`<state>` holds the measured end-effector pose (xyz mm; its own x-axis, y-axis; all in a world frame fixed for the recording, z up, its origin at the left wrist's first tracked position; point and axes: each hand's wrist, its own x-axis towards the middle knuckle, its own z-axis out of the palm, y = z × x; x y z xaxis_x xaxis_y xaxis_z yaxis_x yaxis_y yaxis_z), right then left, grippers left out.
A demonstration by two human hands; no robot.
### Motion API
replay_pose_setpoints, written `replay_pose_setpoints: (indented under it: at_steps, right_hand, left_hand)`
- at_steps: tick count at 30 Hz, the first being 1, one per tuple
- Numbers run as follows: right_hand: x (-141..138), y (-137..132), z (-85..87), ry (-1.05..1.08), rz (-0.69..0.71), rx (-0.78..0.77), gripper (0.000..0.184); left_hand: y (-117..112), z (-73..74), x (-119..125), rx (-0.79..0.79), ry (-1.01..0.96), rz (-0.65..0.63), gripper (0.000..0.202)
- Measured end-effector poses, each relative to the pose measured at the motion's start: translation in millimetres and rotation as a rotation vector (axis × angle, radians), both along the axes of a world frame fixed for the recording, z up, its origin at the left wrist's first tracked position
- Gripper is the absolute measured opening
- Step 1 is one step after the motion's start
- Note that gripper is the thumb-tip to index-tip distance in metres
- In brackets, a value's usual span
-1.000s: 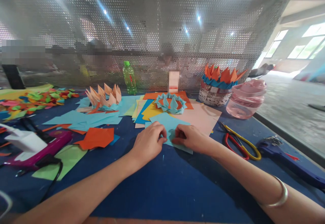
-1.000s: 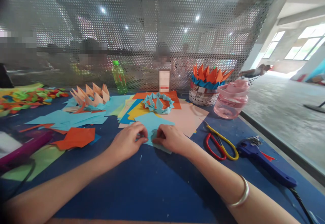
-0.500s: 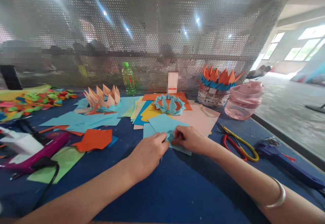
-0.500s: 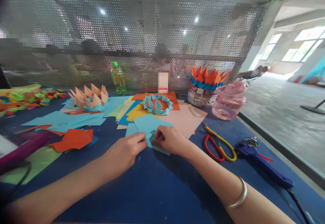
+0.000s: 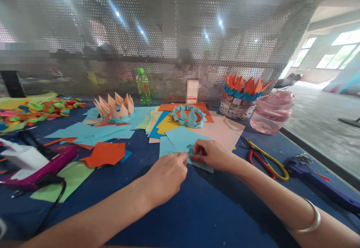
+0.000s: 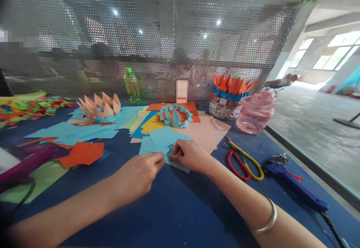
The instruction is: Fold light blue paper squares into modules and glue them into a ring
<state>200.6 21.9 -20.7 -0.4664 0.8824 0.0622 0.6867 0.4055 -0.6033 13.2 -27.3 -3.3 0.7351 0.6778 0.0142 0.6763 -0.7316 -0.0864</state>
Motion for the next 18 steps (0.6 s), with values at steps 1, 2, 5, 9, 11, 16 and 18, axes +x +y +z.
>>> replay_pose_setpoints:
  at_steps: [1,2,5,9,11,16,18]
  right_hand:
    - [0,0,0.5,-0.001,0.003,-0.005,0.014]
    - [1,0,1.0,-0.002,0.006,-0.01,0.013]
    - [3,0,2.6,-0.007,0.02,-0.036,0.008]
    - [4,3,1.7,0.052,0.028,-0.022,0.019]
    - [1,4,-0.6,0.14,0.016,0.002,0.023]
    - [-15,3,-8.9,0.165,-0.025,0.076,0.024]
    - [-20,3,-10.7,0.136,-0.042,0.101,0.026]
  left_hand:
    - [-1,0.4,1,0.0,0.001,0.018,0.028]
    - [-1,0.7,2,0.002,0.003,0.037,0.027]
    - [-2,1.5,2,0.001,0.01,0.072,0.025]
    - [-2,3.1,1,0.005,0.0,0.069,0.026]
    - [-2,3.5,2,0.012,-0.004,0.066,0.026]
    - [-1,1.4,3,0.026,-0.03,0.073,0.023]
    - [1,0.4,3,0.025,-0.057,0.087,0.023]
